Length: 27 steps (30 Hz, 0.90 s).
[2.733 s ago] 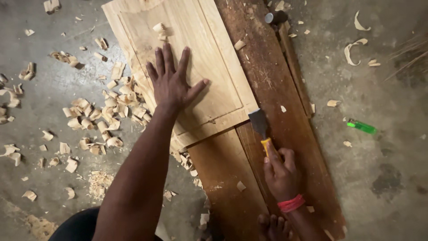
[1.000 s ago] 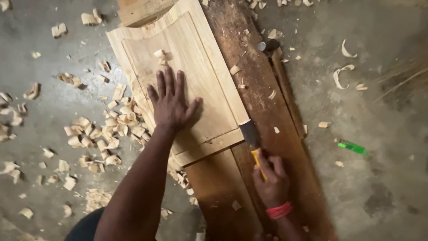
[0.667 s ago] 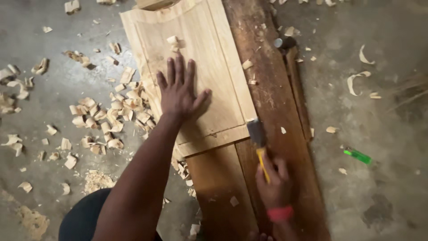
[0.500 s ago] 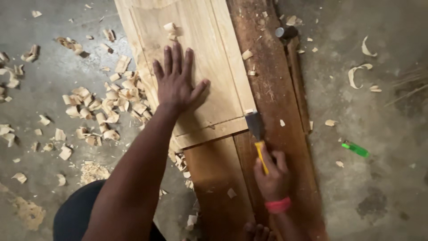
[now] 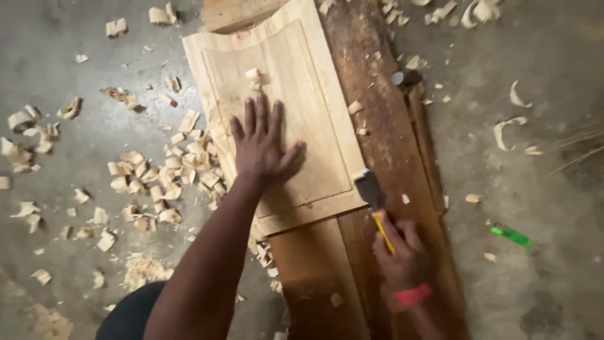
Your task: The person sits on the floor and carves a recessed panel into a shaped wooden board, holding a chisel in one hand and striking it with a mallet. They periodically brush shavings aside, flip and reposition the board, and continue chiseling the panel surface and edges.
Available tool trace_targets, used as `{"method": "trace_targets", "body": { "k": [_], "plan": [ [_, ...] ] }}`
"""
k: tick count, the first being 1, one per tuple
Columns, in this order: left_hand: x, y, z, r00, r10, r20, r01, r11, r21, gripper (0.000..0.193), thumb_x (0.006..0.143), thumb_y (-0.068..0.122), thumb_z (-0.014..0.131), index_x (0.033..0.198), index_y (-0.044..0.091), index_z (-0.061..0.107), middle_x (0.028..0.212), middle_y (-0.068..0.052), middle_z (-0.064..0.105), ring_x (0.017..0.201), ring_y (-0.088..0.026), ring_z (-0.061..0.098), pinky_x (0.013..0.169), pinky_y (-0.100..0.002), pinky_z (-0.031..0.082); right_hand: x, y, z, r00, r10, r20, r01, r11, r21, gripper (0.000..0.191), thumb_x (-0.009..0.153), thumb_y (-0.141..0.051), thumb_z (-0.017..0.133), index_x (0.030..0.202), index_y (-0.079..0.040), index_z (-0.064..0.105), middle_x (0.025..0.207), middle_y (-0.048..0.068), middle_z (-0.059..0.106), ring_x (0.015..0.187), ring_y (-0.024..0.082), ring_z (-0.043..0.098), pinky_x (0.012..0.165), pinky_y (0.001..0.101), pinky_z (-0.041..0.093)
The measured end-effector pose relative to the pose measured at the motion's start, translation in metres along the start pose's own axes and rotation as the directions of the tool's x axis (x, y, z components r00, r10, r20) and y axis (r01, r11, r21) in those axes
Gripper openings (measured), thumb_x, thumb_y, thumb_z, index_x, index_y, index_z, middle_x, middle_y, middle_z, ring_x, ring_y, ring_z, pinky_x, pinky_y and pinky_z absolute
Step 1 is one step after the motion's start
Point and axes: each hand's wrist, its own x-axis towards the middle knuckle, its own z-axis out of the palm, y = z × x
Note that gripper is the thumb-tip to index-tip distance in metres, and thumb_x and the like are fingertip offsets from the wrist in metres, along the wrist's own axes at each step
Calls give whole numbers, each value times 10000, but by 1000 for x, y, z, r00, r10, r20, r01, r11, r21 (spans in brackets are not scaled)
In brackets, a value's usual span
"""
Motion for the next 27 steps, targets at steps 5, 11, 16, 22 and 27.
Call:
{"method": "trace_targets", "body": {
  "k": [5, 11, 16, 22, 27],
  "plan": [
    [-6, 1, 1, 998, 33, -49, -36, 998, -59, 961, 932, 716, 390, 1663, 131, 171, 1727, -186, -4, 1587, -397, -48, 1217, -660, -39, -4, 18, 7, 996, -92, -15, 91, 995, -33, 461, 858, -63, 723, 1317, -88, 692, 961, 127, 588, 799, 283, 627, 659, 395, 529],
    [-1, 2, 2, 999, 4, -38, -6, 999, -43, 972, 905, 715, 418, 1655, 144, 182, 1720, -180, -6, 1582, -394, -44, 1214, -662, -33, 1, 27, 12, 995, -92, -25, 90, 993, -71, 437, 851, -76, 739, 1284, -129, 709, 959, 133, 601, 803, 298, 636, 665, 404, 530],
    [-3, -1, 4, 998, 18, -59, -21, 999, -42, 972, 926, 712, 411, 1682, 147, 179, 1740, -173, -10, 1607, -389, -44, 1240, -662, -30, 10, 13, 3, 996, -89, 17, 90, 992, -93, 478, 835, -85, 756, 1309, -117, 708, 942, 137, 603, 769, 294, 630, 638, 406, 520],
    [2, -3, 6, 1000, 17, -24, -17, 1000, -16, 965, 922, 732, 389, 1655, 149, 155, 1720, -178, -18, 1573, -390, -56, 1204, -666, -38, 14, 9, 6, 999, -53, -10, 53, 999, -10, 484, 838, -63, 740, 1316, -136, 720, 925, 117, 590, 744, 263, 617, 639, 381, 521],
    [-3, 0, 9, 998, 23, -56, -25, 998, -52, 965, 937, 727, 405, 1671, 143, 179, 1733, -180, 3, 1597, -400, -31, 1226, -668, -25, 5, 15, -1, 995, -92, 33, 95, 993, -74, 447, 851, -75, 751, 1295, -114, 713, 937, 121, 599, 775, 279, 624, 648, 397, 512]
  ]
}}
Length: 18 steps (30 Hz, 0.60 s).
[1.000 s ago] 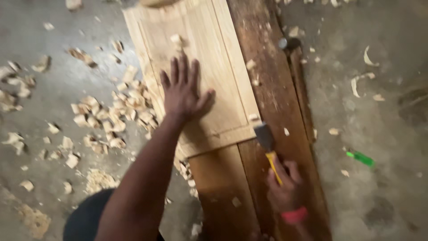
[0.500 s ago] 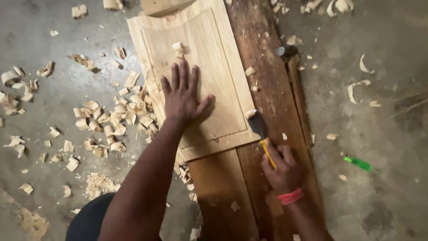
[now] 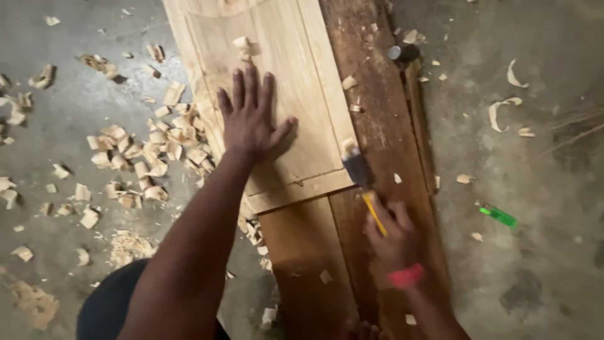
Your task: The person sits on the floor and carves a recessed panel into a shaped wooden board, holding a chisel in one hand and striking it with a mallet. They periodically brush shavings aside, flip and reposition the board, and continue chiseling the panel surface and edges.
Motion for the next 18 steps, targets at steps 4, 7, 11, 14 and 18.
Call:
{"method": "trace_targets", "body": {
  "k": [4, 7, 11, 14, 18],
  "plan": [
    [2, -3, -2, 1000, -1, -17, 1, 1000, 1, 969, 909, 717, 426, 1658, 145, 199, 1722, -188, 18, 1584, -410, -19, 1212, -675, -19, 7, 4, -8, 997, -65, -52, 71, 990, 121, 474, 855, -61, 693, 1326, -116, 684, 974, 102, 585, 845, 261, 630, 733, 381, 537],
    [2, -3, -3, 1000, 6, -15, -5, 1000, 15, 963, 926, 708, 416, 1665, 134, 189, 1723, -189, 30, 1586, -407, -12, 1222, -675, -13, 23, 10, -10, 993, -122, 1, 122, 992, -9, 492, 839, -72, 747, 1328, -98, 701, 954, 119, 592, 852, 305, 620, 723, 416, 519],
    [2, -1, -3, 1000, 14, -17, -14, 1000, 12, 958, 938, 718, 407, 1667, 135, 191, 1729, -195, 33, 1591, -412, -14, 1221, -680, -15, 34, 16, -12, 992, -118, 47, 118, 993, 3, 490, 831, -80, 753, 1317, -120, 709, 911, 106, 575, 796, 274, 608, 688, 412, 514],
    [3, -1, -2, 1000, -8, -3, 8, 1000, 25, 960, 916, 717, 405, 1661, 151, 188, 1724, -189, 27, 1586, -403, -19, 1215, -672, -19, 34, 20, -14, 992, -115, 50, 115, 993, -6, 473, 827, -84, 751, 1294, -145, 709, 914, 102, 576, 778, 258, 607, 667, 401, 512],
    [2, -2, -4, 1000, -9, 16, 8, 999, 33, 961, 921, 717, 404, 1662, 147, 180, 1726, -190, 19, 1588, -401, -25, 1221, -663, -28, 40, 27, -12, 988, -119, 101, 118, 993, 14, 480, 852, -72, 757, 1324, -146, 711, 922, 108, 594, 773, 261, 620, 655, 397, 514]
  ]
}}
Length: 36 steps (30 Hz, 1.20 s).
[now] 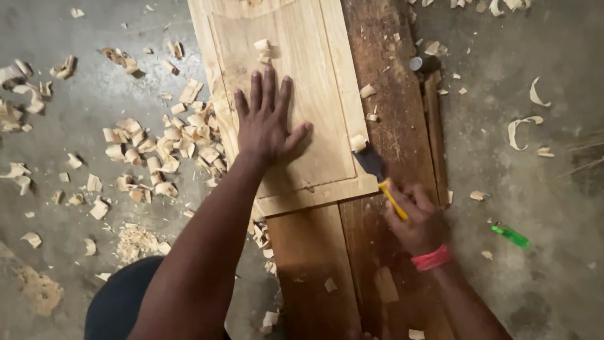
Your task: The person sits on the floor and carves a recessed panel into a shaped wooden board, holding a chisel in one hand and striking it with a mallet. They periodically brush shavings aside, flip and reposition the board, and continue chiseling the panel surface and edges.
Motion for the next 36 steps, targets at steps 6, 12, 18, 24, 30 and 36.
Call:
{"method": "trace_targets", "body": {
  "k": [6, 12, 18, 24, 30, 36],
  "plan": [
    [2, 2, -4, 1000, -7, 12, 7, 1000, 2, 987, 898, 720, 409, 1658, 143, 159, 1714, -188, -7, 1574, -395, -40, 1212, -651, -40, 16, -1, -5, 999, -42, -17, 43, 998, 53, 503, 843, -65, 727, 1339, -134, 691, 925, 94, 587, 792, 252, 618, 705, 389, 532],
    [2, -1, 1, 1000, 0, -5, 0, 1000, 4, 972, 921, 738, 399, 1664, 152, 175, 1724, -192, -2, 1589, -402, -33, 1223, -665, -38, 19, -2, -3, 999, -22, 32, 20, 999, 44, 490, 850, -69, 738, 1336, -109, 695, 949, 136, 590, 812, 290, 632, 695, 392, 531],
    [3, -3, 5, 1000, 2, -16, -2, 1000, 3, 984, 898, 727, 426, 1658, 150, 187, 1716, -198, 17, 1581, -408, -20, 1211, -669, -29, 21, 3, 2, 996, -66, -67, 65, 998, -24, 443, 848, -103, 735, 1288, -147, 704, 988, 139, 604, 836, 290, 643, 723, 397, 541],
    [2, -3, 2, 999, 17, -47, -17, 1000, -17, 973, 923, 724, 416, 1672, 149, 185, 1730, -202, 23, 1591, -411, -17, 1223, -676, -19, 27, 4, 0, 999, -34, 29, 32, 998, 50, 478, 856, -92, 755, 1330, -123, 710, 937, 120, 604, 798, 276, 632, 678, 400, 528],
    [3, -3, 3, 1000, 10, -15, -10, 1000, -19, 983, 900, 732, 418, 1654, 149, 180, 1715, -197, 19, 1578, -411, -23, 1206, -674, -24, 22, 10, 5, 1000, -23, -12, 23, 1000, -7, 448, 833, -97, 757, 1278, -135, 718, 920, 115, 595, 796, 280, 629, 673, 408, 526],
    [3, -5, 6, 997, 25, -68, -26, 999, -18, 984, 924, 731, 442, 1681, 152, 193, 1739, -198, 36, 1599, -417, -9, 1226, -686, -8, 27, -6, -3, 1000, -23, 13, 22, 999, 32, 486, 848, -73, 755, 1331, -112, 710, 943, 118, 606, 845, 288, 637, 710, 416, 529]
  ]
}}
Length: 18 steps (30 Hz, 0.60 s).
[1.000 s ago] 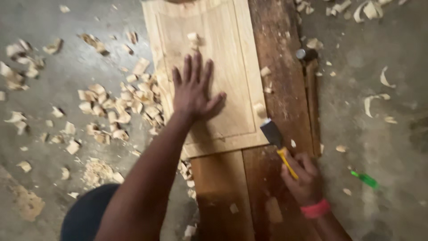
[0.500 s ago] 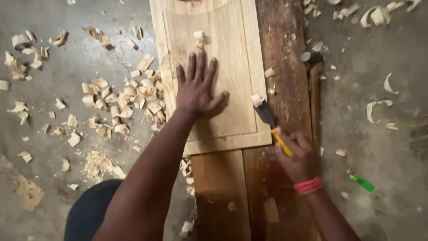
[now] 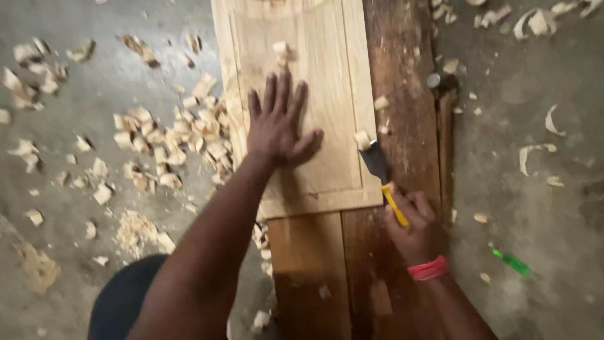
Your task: The person sits on the floor and carves a recessed panel into a shaped wooden board, holding a chisel in one hand and striking it with a mallet. They periodically brush shavings aside, flip and reposition the board, and continue chiseling the panel surface and edges.
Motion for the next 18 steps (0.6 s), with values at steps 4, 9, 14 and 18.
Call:
{"method": "trace_targets", "body": {
  "k": [4, 9, 14, 18],
  "plan": [
    [2, 0, 0, 999, -16, 50, 18, 999, -37, 1011, 881, 752, 469, 1647, 152, 197, 1708, -205, 30, 1566, -425, -16, 1192, -693, -15, -1, -7, -6, 999, 38, -9, -38, 999, 3, 461, 800, -96, 739, 1259, -132, 719, 904, 88, 587, 801, 261, 620, 705, 397, 530],
    [0, 3, -2, 996, -44, 73, 44, 999, 2, 1005, 889, 740, 446, 1666, 159, 184, 1727, -190, 21, 1593, -412, -16, 1218, -682, -18, 12, 1, 4, 1000, 6, 8, -6, 999, 36, 452, 856, -56, 744, 1306, -90, 711, 995, 123, 617, 866, 285, 648, 733, 397, 539],
    [1, 3, -5, 998, -16, 60, 17, 1000, -11, 986, 915, 723, 418, 1668, 131, 185, 1720, -198, 13, 1583, -413, -22, 1215, -673, -24, 5, -1, 1, 999, 45, 8, -45, 999, 21, 460, 844, -61, 737, 1303, -94, 723, 933, 120, 602, 808, 284, 643, 700, 401, 539],
    [3, 2, -4, 998, -23, 57, 22, 1000, 6, 984, 900, 737, 402, 1660, 153, 183, 1722, -194, 5, 1583, -401, -36, 1211, -667, -40, 25, 9, 11, 999, -10, -49, 8, 999, -38, 438, 839, -68, 754, 1275, -101, 724, 936, 131, 601, 782, 295, 628, 666, 405, 516]
  ]
}}
